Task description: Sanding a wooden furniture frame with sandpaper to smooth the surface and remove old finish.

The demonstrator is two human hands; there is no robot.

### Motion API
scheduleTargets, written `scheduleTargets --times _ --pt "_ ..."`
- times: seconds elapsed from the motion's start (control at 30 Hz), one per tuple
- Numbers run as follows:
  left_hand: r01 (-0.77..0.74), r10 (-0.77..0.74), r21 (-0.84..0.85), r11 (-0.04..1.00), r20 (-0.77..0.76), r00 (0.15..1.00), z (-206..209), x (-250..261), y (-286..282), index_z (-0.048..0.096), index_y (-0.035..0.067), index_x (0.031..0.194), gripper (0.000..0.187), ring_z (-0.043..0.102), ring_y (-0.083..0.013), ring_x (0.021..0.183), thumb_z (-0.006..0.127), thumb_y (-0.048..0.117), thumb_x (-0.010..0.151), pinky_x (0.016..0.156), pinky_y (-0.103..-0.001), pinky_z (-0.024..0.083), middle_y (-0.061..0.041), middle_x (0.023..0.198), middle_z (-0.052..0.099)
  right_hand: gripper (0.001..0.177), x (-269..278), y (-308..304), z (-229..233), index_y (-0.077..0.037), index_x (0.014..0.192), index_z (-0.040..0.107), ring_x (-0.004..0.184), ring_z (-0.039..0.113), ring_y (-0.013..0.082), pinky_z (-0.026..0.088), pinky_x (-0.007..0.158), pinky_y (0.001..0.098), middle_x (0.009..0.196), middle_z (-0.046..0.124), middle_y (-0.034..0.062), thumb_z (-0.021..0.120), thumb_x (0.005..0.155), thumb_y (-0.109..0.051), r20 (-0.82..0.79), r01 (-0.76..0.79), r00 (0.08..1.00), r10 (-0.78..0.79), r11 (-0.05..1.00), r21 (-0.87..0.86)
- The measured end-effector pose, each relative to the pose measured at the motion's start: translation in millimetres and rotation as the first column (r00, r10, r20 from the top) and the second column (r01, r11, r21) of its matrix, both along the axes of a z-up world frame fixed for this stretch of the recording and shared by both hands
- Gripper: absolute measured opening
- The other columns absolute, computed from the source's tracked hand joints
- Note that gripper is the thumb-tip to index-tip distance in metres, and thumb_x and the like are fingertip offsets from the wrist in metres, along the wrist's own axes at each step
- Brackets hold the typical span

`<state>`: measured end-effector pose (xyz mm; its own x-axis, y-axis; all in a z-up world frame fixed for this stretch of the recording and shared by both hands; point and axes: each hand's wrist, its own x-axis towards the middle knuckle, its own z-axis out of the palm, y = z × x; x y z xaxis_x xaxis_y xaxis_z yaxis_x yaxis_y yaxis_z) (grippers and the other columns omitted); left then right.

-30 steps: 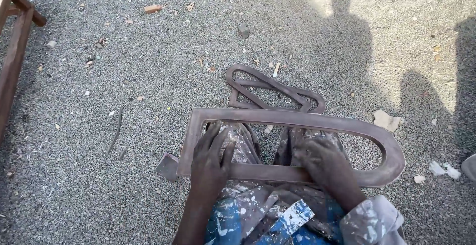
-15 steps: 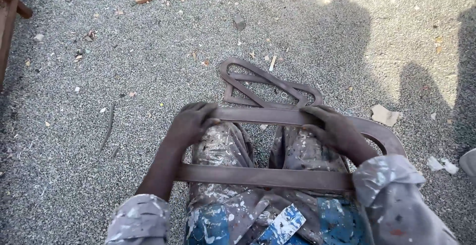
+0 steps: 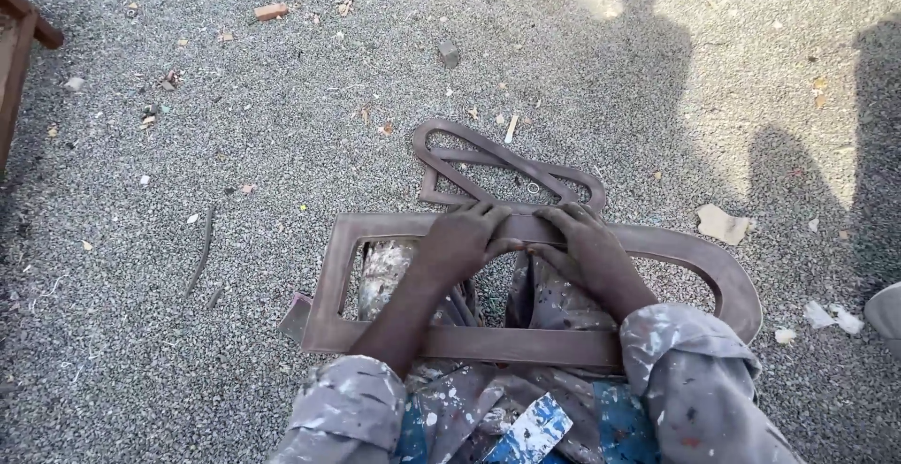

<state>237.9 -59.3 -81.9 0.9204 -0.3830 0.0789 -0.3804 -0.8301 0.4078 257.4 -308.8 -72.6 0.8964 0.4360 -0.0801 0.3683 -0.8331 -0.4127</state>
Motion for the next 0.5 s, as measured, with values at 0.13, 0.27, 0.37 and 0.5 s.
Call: scheduleTargets --times 0.13,0.27,0.37,0.5 --pt "-0.026 0.043 0.092 0.995 -0.195 0.98 24 -10 78 0.057 0.016 0.143 0.057 0.057 -0.0447 0.129 0.062 0.049 0.097 0.11 -0.06 0.043 -0.019 0.134 0.063 0.057 2 -30 21 -0.029 0.142 0.059 0.134 0.055 0.0387 0.047 0.11 0.0509 0.134 0.063 0.0127 0.069 0.089 -0.044 -0.051 0.017 0.999 -0.016 1.0 0.013" --pt "-0.141 0.159 0.083 0.986 -0.281 0.947 46 -30 161 0.057 0.018 0.143 0.054 0.057 -0.0493 0.128 0.064 0.042 0.095 0.11 -0.062 0.044 -0.021 0.135 0.064 0.053 1 -74 28 -0.035 0.139 0.062 0.135 0.057 0.0306 0.052 0.105 0.0467 0.138 0.064 0.0065 0.066 0.089 -0.051 -0.11 0.126 0.985 -0.135 0.988 -0.091" --pt "-0.32 0.349 0.155 0.935 -0.229 0.909 57 -43 165 0.063 0.019 0.138 0.059 0.072 -0.0271 0.105 0.066 0.05 0.087 0.095 -0.043 0.056 -0.003 0.137 0.066 0.059 -14 -77 72 -0.022 0.141 0.058 0.097 0.074 0.0262 0.064 0.088 0.0384 0.132 0.063 0.0076 0.065 0.087 -0.044 -0.179 0.204 0.959 -0.219 0.974 -0.1" --pt "-0.346 0.368 0.132 0.929 -0.204 0.907 51 -51 159 0.064 0.015 0.136 0.058 0.069 -0.0292 0.107 0.069 0.047 0.088 0.096 -0.046 0.055 -0.005 0.133 0.066 0.057 -12 -84 65 -0.019 0.139 0.061 0.105 0.072 0.0285 0.061 0.095 0.0404 0.136 0.064 0.0085 0.072 0.085 -0.035 -0.148 0.184 0.971 -0.188 0.982 -0.043"
